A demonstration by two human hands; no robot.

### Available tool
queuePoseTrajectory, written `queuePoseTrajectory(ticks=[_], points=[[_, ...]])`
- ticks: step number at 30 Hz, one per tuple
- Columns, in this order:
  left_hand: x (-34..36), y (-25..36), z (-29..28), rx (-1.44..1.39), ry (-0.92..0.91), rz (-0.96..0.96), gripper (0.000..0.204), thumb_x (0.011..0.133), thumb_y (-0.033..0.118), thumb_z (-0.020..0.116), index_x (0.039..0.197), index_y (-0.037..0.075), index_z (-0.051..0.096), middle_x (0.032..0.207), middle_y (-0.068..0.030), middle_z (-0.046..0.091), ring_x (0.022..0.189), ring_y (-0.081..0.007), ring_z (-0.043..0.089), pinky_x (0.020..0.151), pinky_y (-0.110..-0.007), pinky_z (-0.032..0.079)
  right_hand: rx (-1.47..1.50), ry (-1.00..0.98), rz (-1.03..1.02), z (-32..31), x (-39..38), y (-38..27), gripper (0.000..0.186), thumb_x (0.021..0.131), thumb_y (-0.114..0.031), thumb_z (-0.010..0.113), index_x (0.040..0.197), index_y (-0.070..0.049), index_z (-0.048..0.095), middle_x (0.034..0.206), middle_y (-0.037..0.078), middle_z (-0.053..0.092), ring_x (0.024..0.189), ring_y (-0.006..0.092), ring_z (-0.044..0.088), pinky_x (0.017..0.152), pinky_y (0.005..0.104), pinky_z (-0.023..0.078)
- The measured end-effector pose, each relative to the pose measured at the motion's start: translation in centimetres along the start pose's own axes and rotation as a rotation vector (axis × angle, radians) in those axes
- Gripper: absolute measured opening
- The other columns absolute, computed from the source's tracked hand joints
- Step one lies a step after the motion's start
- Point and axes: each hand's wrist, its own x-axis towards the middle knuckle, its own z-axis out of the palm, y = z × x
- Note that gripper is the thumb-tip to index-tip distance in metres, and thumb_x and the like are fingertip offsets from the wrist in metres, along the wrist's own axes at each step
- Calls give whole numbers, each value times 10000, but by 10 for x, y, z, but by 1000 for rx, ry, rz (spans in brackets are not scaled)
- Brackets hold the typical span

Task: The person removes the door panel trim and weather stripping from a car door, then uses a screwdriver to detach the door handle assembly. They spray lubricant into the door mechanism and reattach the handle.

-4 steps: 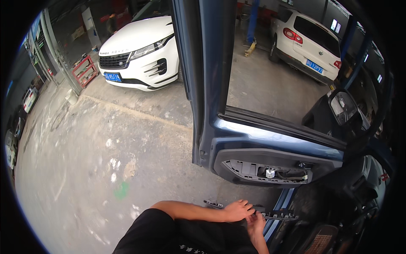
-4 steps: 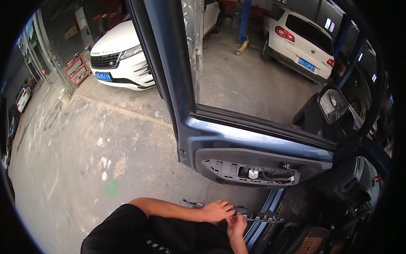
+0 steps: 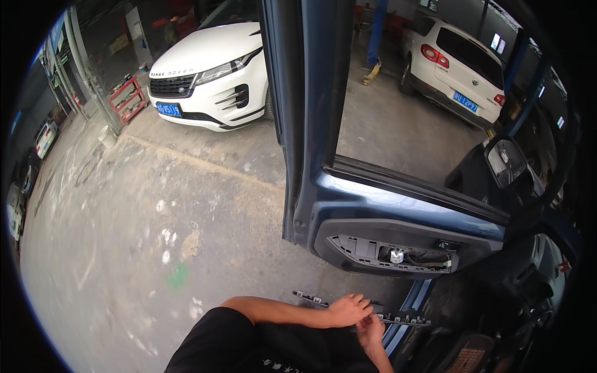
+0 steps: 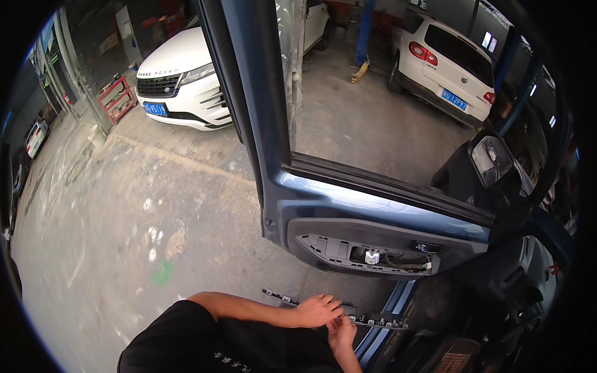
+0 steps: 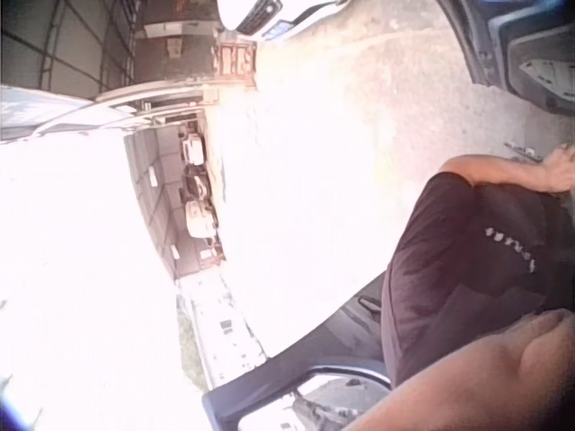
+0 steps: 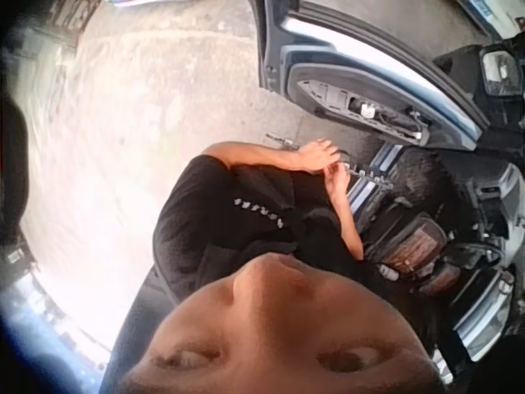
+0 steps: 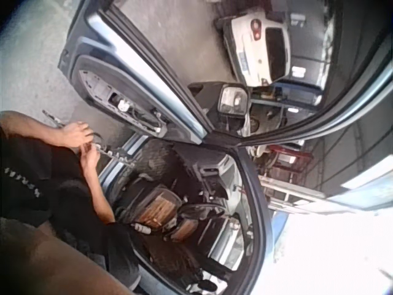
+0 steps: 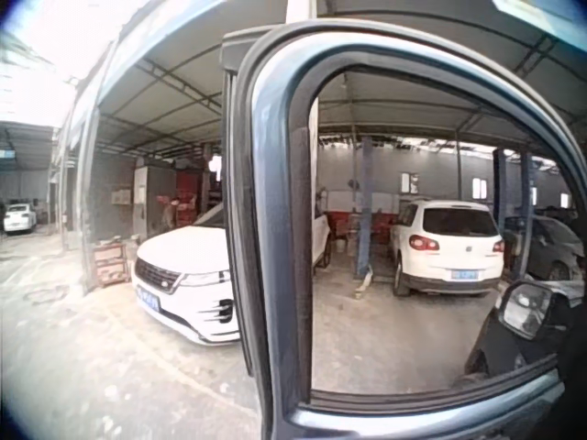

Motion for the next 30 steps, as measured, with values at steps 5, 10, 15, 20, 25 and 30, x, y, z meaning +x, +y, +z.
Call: queuePoseTrajectory(ticks=[5,10,15,20,25,30], points=[[21,6,-10,-140,-286,-208,197,816,217,571,951,78,608,1042,-155,651,907,-301,639,767,-371,523,-110,-146,67,-5,9,-3,175,909,-216,569,959,-51,604,934,90,663,807,217,656,709,380,559],[39,0,7,-361,-234,-547,194,865,185,539,941,35,637,961,-248,650,929,-389,643,765,-474,528,-252,-214,251,-18,11,-16,232,906,-240,628,929,-12,590,813,123,654,704,243,655,637,394,565],[48,-5,59,-556,-343,-807,270,871,213,518,980,29,682,1074,-258,644,980,-421,630,832,-492,512,-324,-291,317,-49,12,-37,258,904,-230,647,909,17,574,797,148,654,679,258,657,615,396,571],[23,25,127,-1062,-585,-1156,278,894,224,510,996,39,692,1017,-168,682,887,-292,659,775,-409,502,-460,-402,359,-91,11,-64,298,900,-245,653,966,37,587,846,160,671,740,267,672,682,386,569],[42,63,149,-1105,-441,-1104,277,908,270,534,1027,66,680,980,-138,687,905,-262,647,787,-383,486,-726,-380,262,-124,-8,-96,420,927,-362,604,1062,36,620,978,155,690,925,246,662,848,357,507],[74,108,129,-826,-479,-842,269,911,282,518,984,74,671,1001,-165,683,977,-342,640,835,-444,492,-1185,-564,65,-178,-17,-132,552,942,-472,550,1083,52,657,1040,136,688,992,231,623,936,347,441]])
